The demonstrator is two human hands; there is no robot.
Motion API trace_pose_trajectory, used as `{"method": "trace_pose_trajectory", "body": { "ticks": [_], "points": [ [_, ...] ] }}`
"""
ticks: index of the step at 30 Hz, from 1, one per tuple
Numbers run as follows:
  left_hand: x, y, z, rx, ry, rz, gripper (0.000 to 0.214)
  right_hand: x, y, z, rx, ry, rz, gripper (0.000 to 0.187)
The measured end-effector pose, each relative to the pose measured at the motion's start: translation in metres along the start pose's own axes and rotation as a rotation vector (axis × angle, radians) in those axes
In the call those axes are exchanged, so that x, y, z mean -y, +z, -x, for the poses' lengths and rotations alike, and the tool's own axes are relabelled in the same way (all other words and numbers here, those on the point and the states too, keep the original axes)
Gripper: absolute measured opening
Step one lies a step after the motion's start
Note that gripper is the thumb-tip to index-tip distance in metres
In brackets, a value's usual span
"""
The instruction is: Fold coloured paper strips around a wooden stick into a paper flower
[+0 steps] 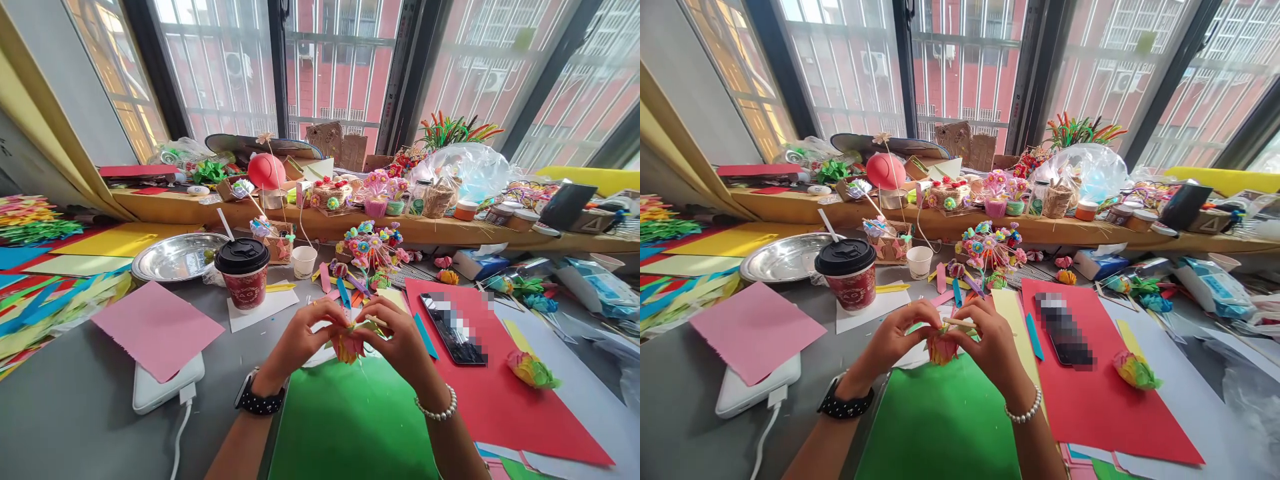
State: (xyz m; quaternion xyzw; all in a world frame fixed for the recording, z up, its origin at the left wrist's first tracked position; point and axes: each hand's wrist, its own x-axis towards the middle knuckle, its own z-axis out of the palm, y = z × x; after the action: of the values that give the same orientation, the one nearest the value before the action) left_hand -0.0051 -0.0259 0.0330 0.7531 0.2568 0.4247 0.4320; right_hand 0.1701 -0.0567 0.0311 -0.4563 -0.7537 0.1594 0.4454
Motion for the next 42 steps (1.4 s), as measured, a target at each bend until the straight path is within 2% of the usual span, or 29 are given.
{"method": "trace_pose_trajectory", "body": {
  "ticks": [6,10,15,21,28,34,42],
  "points": [
    [-0.003,-0.001,0.001,0.022,0.043,-0.035,0.008,0.004,-0.002,0.0,-0.003,-0.063,-0.017,0.007],
    [-0.003,-0.001,0.001,0.015,0.034,-0.056,0.007,0.005,-0.003,0.0,-0.009,-0.04,-0.001,0.004],
    [-0.003,-0.001,0.001,0.0,0.023,-0.04,0.006,0.007,-0.002,0.001,-0.062,-0.026,0.018,0.008],
    [-0.002,-0.001,0.001,0.003,0.019,-0.011,0.007,0.009,-0.003,0.002,-0.068,-0.075,0.003,0.007],
    [-0.007,-0.001,0.001,0.13,-0.082,0.088,0.008,0.009,-0.006,0.002,0.103,-0.016,-0.061,0.012],
    [-0.006,0.0,0.001,0.199,-0.149,0.173,0.012,0.01,-0.009,0.003,0.183,0.054,-0.137,0.017],
    [-0.004,0.003,0.001,0.185,-0.213,0.182,0.017,0.007,-0.012,0.002,0.239,0.152,-0.234,0.019]
  ]
}}
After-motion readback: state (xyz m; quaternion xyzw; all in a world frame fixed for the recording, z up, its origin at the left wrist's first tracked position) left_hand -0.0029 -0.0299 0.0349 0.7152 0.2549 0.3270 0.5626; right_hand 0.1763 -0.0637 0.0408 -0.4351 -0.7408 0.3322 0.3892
